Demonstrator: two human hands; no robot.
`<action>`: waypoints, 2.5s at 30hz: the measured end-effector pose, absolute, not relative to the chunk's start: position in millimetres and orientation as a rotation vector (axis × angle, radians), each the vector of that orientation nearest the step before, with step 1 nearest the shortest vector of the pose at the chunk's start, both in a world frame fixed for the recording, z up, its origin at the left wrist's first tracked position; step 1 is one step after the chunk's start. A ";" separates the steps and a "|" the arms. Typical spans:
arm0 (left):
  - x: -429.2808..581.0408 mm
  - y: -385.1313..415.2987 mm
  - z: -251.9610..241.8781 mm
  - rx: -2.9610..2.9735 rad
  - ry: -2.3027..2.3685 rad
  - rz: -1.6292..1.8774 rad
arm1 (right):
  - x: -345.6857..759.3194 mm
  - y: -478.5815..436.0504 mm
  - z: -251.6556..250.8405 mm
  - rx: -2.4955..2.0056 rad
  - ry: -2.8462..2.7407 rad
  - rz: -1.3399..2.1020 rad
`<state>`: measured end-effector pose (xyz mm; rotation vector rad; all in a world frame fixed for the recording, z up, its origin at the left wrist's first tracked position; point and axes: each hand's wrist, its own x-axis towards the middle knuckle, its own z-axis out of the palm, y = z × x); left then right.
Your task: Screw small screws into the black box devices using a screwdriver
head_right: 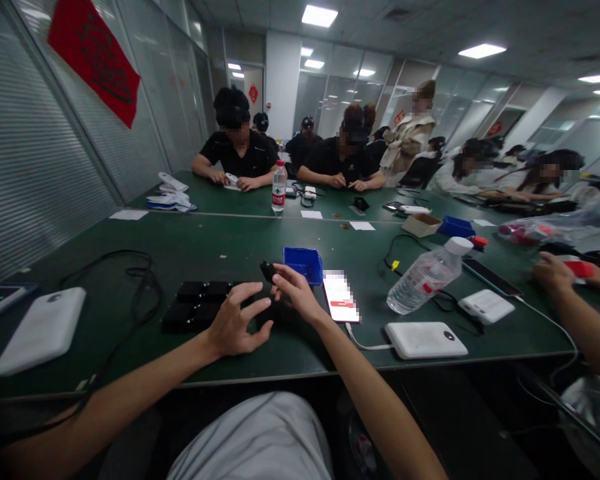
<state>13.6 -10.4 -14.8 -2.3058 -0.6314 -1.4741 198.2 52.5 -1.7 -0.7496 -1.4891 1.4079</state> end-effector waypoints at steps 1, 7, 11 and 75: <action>13.1 -9.8 -14.6 -2.307 -0.681 -1.475 | 198.1 52.2 -1.6 -0.716 -1.464 1.471; 10.6 -7.3 -15.2 -2.328 -0.834 -1.483 | 197.2 47.1 4.2 -0.601 -1.448 1.586; 10.8 -6.5 -17.8 -2.400 -0.842 -1.478 | 200.3 49.0 3.5 -0.601 -1.377 1.628; 16.1 -11.4 -24.7 -2.605 -0.882 -1.702 | 235.1 50.4 24.8 -0.676 -1.737 1.556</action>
